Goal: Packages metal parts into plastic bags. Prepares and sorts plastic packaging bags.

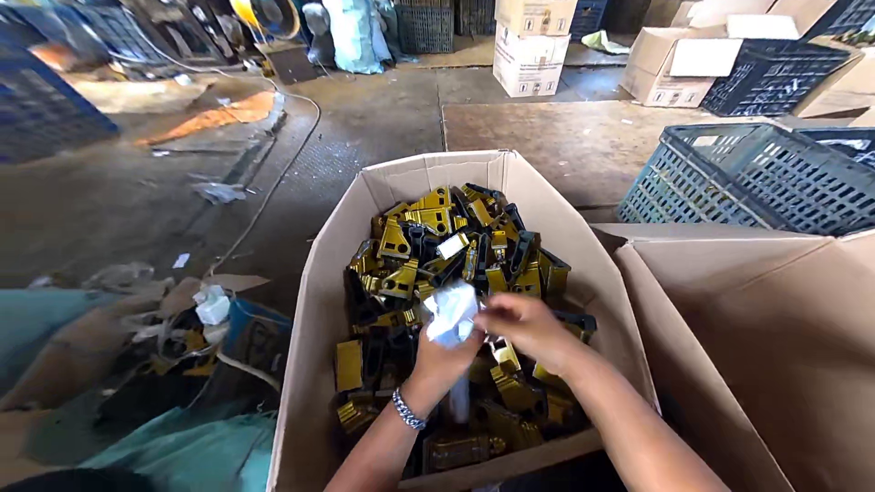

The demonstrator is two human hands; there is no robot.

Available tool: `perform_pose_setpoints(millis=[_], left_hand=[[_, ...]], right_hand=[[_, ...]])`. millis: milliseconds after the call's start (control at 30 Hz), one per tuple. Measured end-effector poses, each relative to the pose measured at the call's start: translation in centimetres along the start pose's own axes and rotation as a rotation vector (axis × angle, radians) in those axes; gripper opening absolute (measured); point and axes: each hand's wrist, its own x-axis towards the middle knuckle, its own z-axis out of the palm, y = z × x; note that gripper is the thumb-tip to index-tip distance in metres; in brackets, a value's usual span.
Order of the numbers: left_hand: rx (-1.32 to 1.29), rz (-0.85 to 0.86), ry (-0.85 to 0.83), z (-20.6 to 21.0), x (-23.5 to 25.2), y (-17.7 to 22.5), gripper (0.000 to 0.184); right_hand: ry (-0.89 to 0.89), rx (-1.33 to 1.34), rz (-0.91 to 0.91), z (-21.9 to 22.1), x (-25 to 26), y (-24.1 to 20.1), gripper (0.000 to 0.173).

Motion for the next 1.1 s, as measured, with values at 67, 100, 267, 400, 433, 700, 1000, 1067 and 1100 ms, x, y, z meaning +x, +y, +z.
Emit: perform_pose_setpoints(millis=[67, 100, 267, 400, 433, 700, 1000, 1067, 1100], left_hand=[[-0.088, -0.081, -0.019, 0.2, -0.2, 0.5, 0.043], [-0.136, -0.155, -0.066, 0.1, -0.4, 1.0, 0.045], [-0.227, -0.398, -0.152, -0.1, 0.3, 2.7, 0.015], [0.327, 0.059, -0.001, -3.4, 2.3, -1.2, 0.032], [0.357, 0.084, 0.058, -4.5, 2.8, -1.4, 0.033], [-0.242, -0.229, -0.237, -1.4, 0.6, 2.1, 0.033], [0.308, 0.172, 0.104, -4.8, 2.8, -1.6, 0.039], [0.27, 0.12, 0.13, -4.7, 3.0, -1.6, 0.04], [0.277, 0.101, 0.137, -4.6, 3.0, -1.7, 0.043]], right_hand=[[0.042, -0.022, -0.015, -0.2, -0.1, 0.6, 0.019], [0.051, -0.031, -0.017, -0.4, -0.3, 0.9, 0.019], [0.024, -0.068, 0.041, -0.8, -1.7, 1.4, 0.025], [-0.069, -0.027, 0.044, -3.0, -2.4, 1.0, 0.012], [0.016, 0.034, 0.04, -3.5, -2.1, 1.0, 0.01], [-0.294, -0.418, -0.077, -2.0, 0.9, -1.7, 0.034], [-0.44, -0.618, 0.481, -1.5, 3.2, 5.5, 0.06], [-0.592, -0.845, 0.551, 0.7, 3.1, 8.7, 0.068], [-0.663, -0.929, 0.548, 1.2, 3.0, 9.1, 0.068]])
